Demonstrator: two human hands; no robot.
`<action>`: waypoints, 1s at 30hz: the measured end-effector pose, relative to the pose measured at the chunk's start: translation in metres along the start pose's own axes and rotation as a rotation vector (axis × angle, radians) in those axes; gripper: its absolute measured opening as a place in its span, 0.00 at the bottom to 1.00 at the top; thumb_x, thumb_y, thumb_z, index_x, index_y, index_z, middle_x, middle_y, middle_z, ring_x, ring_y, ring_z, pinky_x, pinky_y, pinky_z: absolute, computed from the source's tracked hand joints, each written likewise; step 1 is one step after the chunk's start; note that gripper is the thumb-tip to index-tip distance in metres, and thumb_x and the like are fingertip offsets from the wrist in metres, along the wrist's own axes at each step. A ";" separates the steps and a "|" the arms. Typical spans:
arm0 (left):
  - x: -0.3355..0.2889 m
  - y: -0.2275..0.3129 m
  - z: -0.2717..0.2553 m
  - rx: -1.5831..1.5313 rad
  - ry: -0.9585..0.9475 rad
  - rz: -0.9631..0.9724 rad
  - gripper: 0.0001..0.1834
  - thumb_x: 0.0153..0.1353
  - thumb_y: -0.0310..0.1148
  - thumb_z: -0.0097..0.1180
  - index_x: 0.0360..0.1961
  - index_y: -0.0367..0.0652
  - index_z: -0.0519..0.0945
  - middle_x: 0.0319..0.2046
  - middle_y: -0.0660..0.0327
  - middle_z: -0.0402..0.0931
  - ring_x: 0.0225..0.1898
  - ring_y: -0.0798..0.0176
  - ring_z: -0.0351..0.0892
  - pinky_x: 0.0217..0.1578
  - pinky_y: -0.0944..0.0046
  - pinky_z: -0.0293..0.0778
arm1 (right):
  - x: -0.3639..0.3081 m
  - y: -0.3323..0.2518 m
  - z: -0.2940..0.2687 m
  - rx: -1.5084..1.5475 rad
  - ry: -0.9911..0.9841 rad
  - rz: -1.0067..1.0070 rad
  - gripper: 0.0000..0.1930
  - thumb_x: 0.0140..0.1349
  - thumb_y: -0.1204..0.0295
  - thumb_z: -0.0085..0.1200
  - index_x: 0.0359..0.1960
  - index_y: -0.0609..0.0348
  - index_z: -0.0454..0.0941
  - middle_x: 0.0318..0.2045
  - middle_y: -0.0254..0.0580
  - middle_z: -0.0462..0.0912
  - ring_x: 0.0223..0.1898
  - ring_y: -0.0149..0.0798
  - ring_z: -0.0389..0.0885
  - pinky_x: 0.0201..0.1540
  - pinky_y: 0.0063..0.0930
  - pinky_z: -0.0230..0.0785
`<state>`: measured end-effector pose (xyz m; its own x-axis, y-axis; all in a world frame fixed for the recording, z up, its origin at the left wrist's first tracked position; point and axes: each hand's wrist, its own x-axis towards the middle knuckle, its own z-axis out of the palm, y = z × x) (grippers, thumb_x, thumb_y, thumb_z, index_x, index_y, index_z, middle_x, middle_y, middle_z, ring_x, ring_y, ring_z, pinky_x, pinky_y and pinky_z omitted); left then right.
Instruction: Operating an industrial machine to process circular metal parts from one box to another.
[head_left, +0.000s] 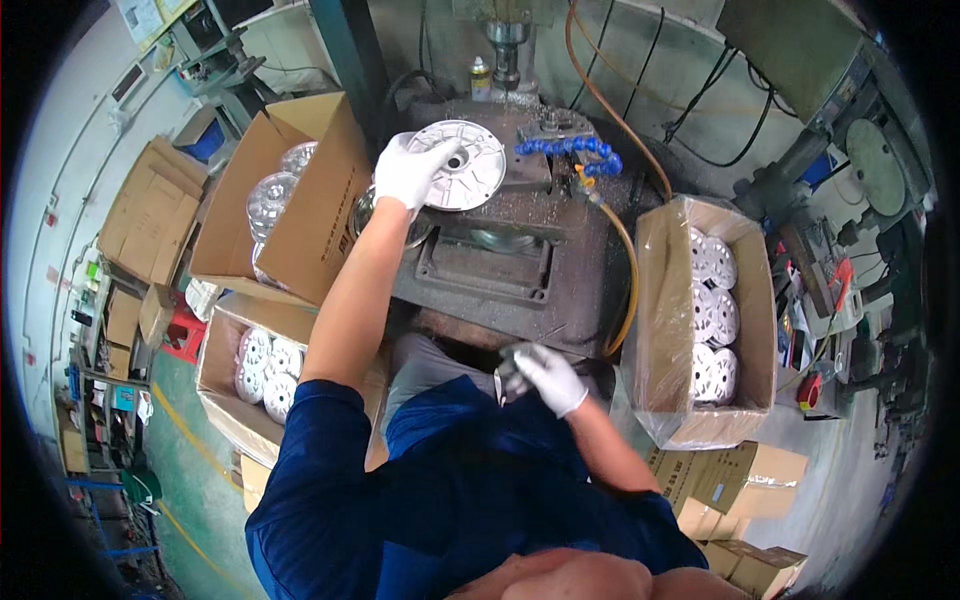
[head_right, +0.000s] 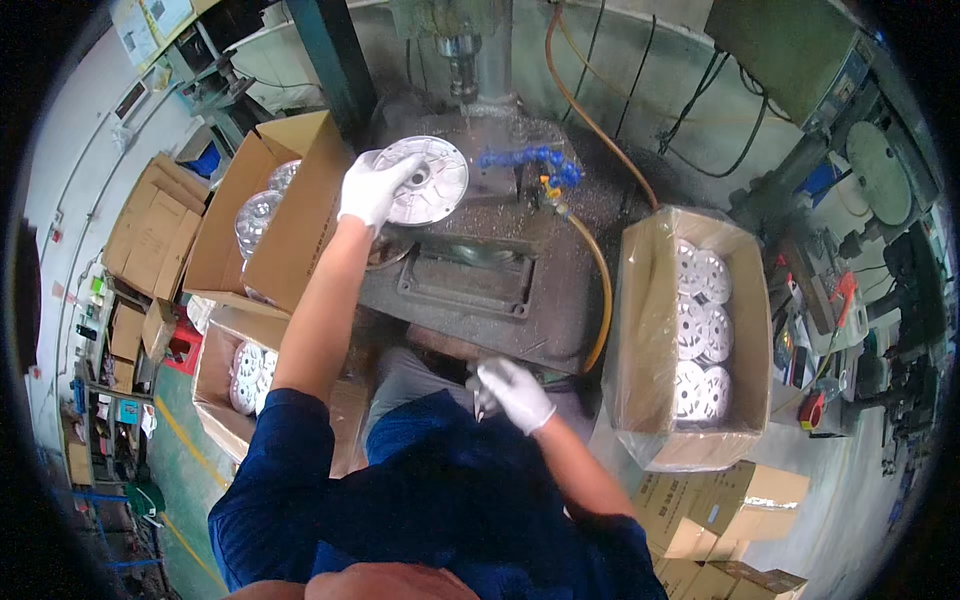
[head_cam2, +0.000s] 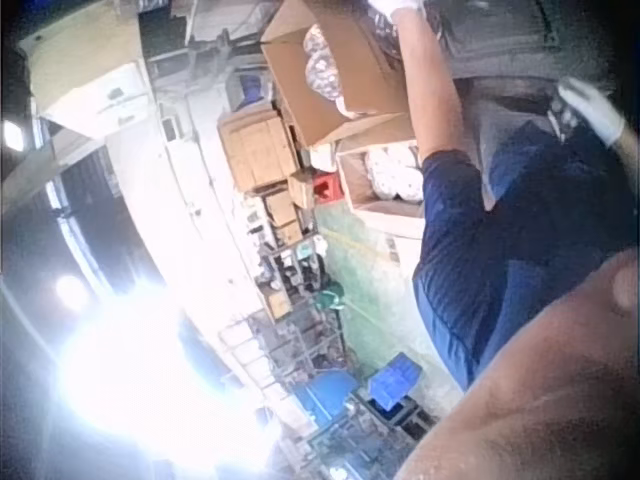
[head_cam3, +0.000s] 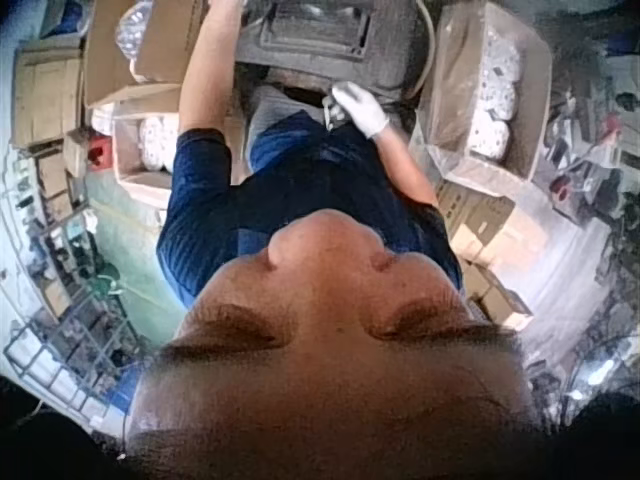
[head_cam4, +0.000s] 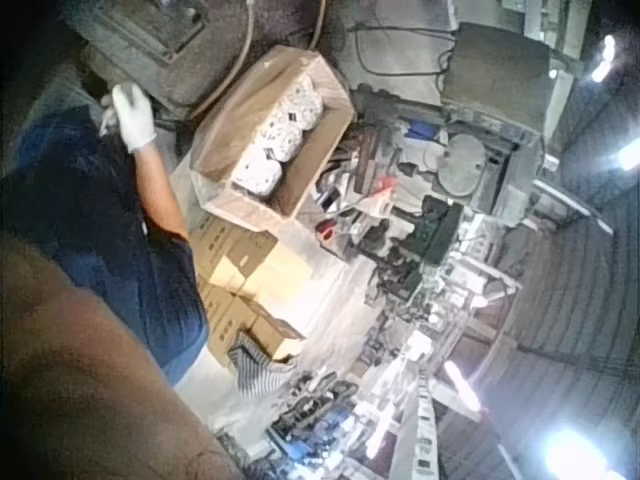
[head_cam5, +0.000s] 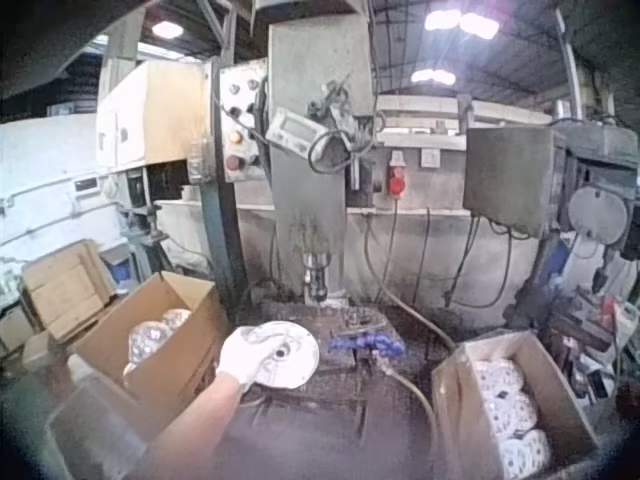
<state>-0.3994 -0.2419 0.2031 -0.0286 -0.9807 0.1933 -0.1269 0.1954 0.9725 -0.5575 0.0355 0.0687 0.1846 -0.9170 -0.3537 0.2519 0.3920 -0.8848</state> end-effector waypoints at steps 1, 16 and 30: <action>0.011 -0.001 0.006 0.057 -0.018 -0.027 0.33 0.46 0.39 0.70 0.47 0.25 0.73 0.41 0.51 0.78 0.40 0.64 0.78 0.42 0.67 0.74 | -0.003 0.012 -0.003 -0.015 0.014 0.009 0.17 0.67 0.61 0.47 0.48 0.61 0.71 0.35 0.38 0.81 0.28 0.25 0.77 0.32 0.19 0.71; 0.058 0.005 0.021 0.794 -0.186 -0.167 0.44 0.44 0.66 0.56 0.44 0.31 0.79 0.44 0.44 0.78 0.49 0.51 0.77 0.49 0.60 0.70 | -0.021 0.074 -0.034 -0.111 0.227 0.182 0.17 0.67 0.61 0.48 0.47 0.63 0.70 0.32 0.40 0.80 0.27 0.29 0.76 0.32 0.22 0.70; 0.074 -0.024 0.019 0.730 -0.241 -0.150 0.46 0.45 0.68 0.54 0.50 0.33 0.76 0.50 0.46 0.75 0.53 0.50 0.74 0.53 0.59 0.68 | -0.008 0.082 -0.025 -0.162 0.164 0.204 0.14 0.67 0.63 0.47 0.45 0.61 0.72 0.33 0.39 0.81 0.28 0.29 0.78 0.33 0.21 0.72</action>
<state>-0.4176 -0.3196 0.1912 -0.1636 -0.9854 -0.0481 -0.7638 0.0957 0.6383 -0.5621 0.0728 -0.0093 0.0565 -0.8255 -0.5615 0.0678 0.5643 -0.8228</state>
